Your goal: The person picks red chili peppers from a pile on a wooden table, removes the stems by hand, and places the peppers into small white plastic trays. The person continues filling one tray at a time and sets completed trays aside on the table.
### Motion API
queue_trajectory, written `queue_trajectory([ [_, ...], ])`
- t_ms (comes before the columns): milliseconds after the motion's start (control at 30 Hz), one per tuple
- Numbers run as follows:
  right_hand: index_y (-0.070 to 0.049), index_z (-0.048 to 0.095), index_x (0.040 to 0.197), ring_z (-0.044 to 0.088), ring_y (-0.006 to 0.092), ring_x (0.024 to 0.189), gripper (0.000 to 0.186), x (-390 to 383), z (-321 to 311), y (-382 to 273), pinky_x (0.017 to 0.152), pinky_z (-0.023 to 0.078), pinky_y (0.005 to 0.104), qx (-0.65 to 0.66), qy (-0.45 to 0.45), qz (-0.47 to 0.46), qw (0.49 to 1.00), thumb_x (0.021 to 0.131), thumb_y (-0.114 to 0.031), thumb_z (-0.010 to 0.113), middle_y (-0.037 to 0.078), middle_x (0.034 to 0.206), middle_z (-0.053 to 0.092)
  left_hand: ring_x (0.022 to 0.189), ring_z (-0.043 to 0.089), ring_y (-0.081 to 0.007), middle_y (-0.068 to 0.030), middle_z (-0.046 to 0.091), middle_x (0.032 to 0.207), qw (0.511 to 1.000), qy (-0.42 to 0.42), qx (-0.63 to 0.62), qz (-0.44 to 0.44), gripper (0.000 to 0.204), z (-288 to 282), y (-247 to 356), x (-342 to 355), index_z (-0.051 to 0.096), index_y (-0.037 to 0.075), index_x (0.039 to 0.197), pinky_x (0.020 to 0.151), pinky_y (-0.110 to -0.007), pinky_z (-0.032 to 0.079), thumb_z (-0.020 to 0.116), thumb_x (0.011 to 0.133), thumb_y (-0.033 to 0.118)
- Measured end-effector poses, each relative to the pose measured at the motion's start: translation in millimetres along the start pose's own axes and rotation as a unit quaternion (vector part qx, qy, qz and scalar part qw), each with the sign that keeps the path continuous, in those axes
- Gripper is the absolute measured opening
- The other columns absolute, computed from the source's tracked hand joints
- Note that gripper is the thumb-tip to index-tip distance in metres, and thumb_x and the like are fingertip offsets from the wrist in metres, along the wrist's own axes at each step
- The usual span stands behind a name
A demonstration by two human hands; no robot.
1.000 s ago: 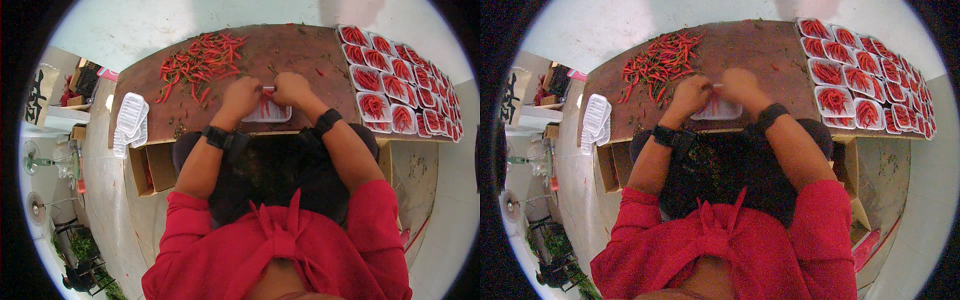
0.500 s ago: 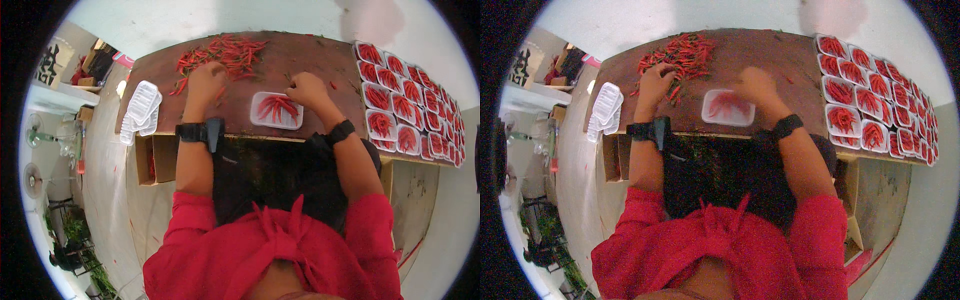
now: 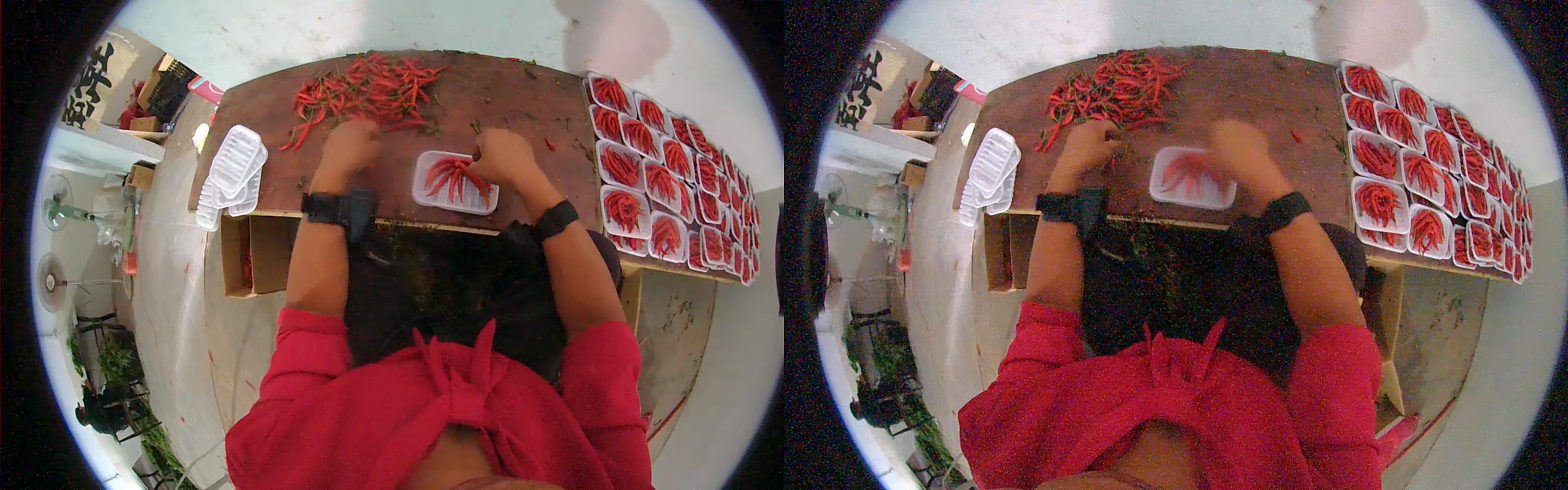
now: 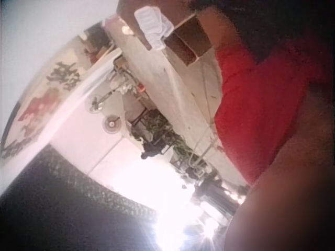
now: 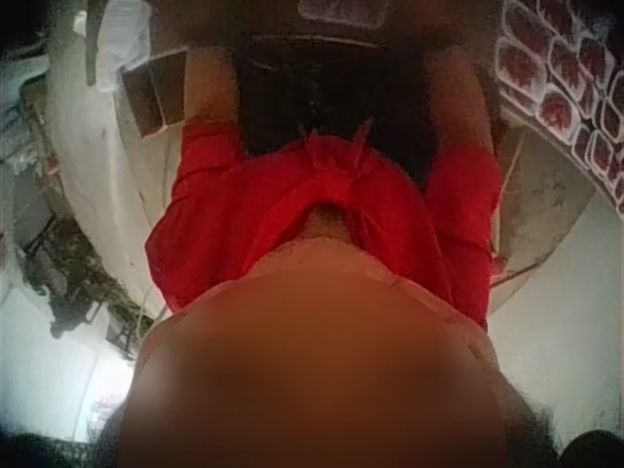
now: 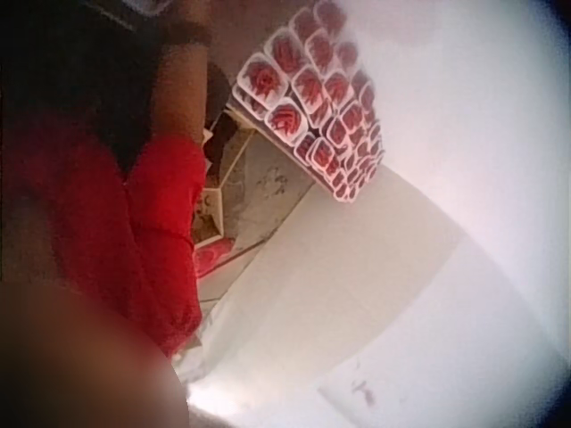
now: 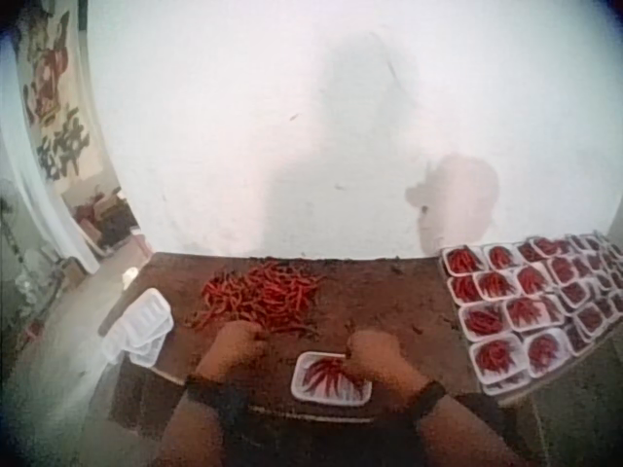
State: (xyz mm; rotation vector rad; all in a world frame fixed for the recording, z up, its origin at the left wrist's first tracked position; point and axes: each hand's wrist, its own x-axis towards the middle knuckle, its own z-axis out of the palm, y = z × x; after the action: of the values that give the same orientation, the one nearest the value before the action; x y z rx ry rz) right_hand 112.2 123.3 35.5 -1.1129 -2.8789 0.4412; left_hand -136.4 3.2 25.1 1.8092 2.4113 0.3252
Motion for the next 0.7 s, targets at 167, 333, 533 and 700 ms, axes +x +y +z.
queue_trajectory([
  [167, -0.008, 0.071, 0.075, 0.064, 0.0323, 0.076, 0.024, -4, -1, -5, 0.068, 0.052, 0.0423, -0.019, -0.042, 0.013, 0.999, 0.062, -0.027, 0.065, 0.016, 0.078, 0.066, 0.084, 0.060, -0.0369, -0.0185, 0.062, 0.084, 0.999, 0.014, -0.001, 0.039, 0.022, 8, 10, 1, 0.063, 0.005, 0.079, 0.075, -0.046, 0.048, 0.057, 0.068, 0.022],
  [333, -0.008, 0.071, 0.076, 0.064, 0.0326, 0.078, 0.023, -5, 0, -7, 0.069, 0.052, 0.0420, -0.037, -0.040, 0.013, 0.998, 0.063, -0.025, 0.065, 0.016, 0.079, 0.066, 0.086, 0.059, -0.0368, -0.0188, 0.063, 0.086, 1.000, -0.015, -0.010, 0.019, 0.022, 4, 20, 0, 0.064, 0.005, 0.082, 0.077, -0.046, 0.047, 0.058, 0.069, 0.022],
  [533, -0.008, 0.071, 0.077, 0.064, 0.0328, 0.080, 0.020, -9, -3, -12, 0.070, 0.052, 0.0417, -0.041, -0.039, 0.008, 0.998, 0.066, -0.022, 0.064, 0.016, 0.081, 0.066, 0.088, 0.059, -0.0367, -0.0190, 0.063, 0.088, 0.999, -0.001, -0.019, 0.047, 0.024, 3, 27, -2, 0.065, 0.004, 0.085, 0.078, -0.046, 0.047, 0.059, 0.071, 0.024],
  [700, -0.007, 0.071, 0.077, 0.065, 0.0325, 0.081, 0.020, -11, -6, -16, 0.070, 0.052, 0.0415, -0.045, -0.038, 0.008, 0.998, 0.067, -0.023, 0.065, 0.017, 0.082, 0.066, 0.086, 0.060, -0.0362, -0.0192, 0.063, 0.086, 0.999, 0.001, -0.008, 0.041, 0.023, 1, 32, -3, 0.065, 0.004, 0.082, 0.077, -0.046, 0.047, 0.059, 0.071, 0.023],
])
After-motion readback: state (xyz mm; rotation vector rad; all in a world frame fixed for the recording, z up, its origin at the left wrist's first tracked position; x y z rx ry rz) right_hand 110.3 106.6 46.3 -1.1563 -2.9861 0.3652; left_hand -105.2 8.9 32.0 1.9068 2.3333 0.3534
